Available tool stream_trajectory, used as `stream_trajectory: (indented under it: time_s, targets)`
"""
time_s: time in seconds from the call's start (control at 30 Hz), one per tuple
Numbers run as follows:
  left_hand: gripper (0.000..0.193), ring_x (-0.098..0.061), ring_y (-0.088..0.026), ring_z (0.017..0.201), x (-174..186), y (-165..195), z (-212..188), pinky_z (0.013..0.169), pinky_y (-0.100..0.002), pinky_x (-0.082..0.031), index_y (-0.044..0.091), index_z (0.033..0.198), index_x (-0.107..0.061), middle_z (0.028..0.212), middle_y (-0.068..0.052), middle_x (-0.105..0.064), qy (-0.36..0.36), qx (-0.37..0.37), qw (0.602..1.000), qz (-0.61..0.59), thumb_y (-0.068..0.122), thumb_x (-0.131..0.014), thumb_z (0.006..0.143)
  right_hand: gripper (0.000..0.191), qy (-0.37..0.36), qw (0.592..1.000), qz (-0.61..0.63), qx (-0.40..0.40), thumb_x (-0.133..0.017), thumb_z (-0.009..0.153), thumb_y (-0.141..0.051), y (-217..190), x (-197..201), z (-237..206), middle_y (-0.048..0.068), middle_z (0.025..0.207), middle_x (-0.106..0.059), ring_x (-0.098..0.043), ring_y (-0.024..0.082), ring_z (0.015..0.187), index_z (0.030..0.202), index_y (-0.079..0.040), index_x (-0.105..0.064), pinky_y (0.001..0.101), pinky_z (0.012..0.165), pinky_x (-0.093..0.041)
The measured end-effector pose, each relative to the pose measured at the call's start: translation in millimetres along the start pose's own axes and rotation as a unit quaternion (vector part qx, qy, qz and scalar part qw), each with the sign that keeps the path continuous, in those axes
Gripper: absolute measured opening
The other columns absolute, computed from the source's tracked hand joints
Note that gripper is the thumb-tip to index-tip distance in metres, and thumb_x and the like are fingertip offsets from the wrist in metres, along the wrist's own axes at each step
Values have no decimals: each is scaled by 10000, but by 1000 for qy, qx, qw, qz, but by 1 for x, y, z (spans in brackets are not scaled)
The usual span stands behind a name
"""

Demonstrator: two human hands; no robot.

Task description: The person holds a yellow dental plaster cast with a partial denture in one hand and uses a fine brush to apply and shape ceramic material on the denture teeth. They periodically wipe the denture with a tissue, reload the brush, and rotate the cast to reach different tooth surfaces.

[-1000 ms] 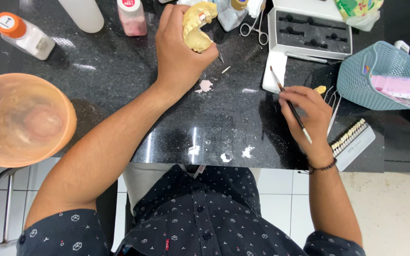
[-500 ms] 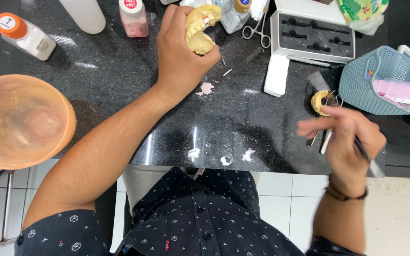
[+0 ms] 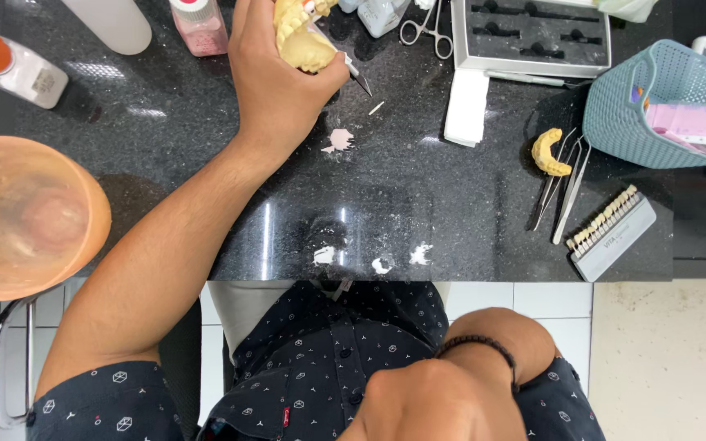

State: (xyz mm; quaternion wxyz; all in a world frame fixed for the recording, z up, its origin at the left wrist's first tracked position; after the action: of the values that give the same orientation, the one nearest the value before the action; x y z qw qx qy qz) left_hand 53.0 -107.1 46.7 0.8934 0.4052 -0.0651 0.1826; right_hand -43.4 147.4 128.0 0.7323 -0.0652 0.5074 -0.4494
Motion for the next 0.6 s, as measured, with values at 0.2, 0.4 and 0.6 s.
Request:
stream_trajectory:
  time_s: [0.2,0.4,0.6]
  targets:
    - [514,-632,-280,1084,-1,-3,-3,934,-387,-534,-1,1188,-529,1140,-126,-578,1,12,1000,4,64,-896,835,404,24,992,-73,97,-568,1043,-232,-35,11,4,111,605,-474,-489,347,626,685,-80,-461,473,667,-458]
    - [530,-624,-301,1091,2,-1,0,956,-391,-527,-2,1192,-522,1146,-137,-576,10,-1,1000,9,61,-900,827,287,248,866,-370,226,-651,1022,-248,-118,48,-20,44,698,-678,-613,176,628,794,-157,-502,333,550,-480]
    - [526,-629,-287,1075,0,2,5,954,-382,-533,-3,1202,-531,1137,-129,-567,2,13,1000,-22,68,-890,824,654,378,775,-450,231,-280,1121,-596,-229,146,-122,147,696,-678,-595,204,580,1111,-60,-654,305,539,-462]
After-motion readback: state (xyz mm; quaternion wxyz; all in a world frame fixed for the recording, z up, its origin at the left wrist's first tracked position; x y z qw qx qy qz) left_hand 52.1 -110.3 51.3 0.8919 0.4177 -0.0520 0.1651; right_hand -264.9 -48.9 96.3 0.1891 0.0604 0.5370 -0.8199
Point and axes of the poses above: each hand's wrist, its own z-axis towards the middle knuckle, its own x-axis out of the back of the hand, y = z × x, the point moved 10 cm from there along z, towards the middle knuckle
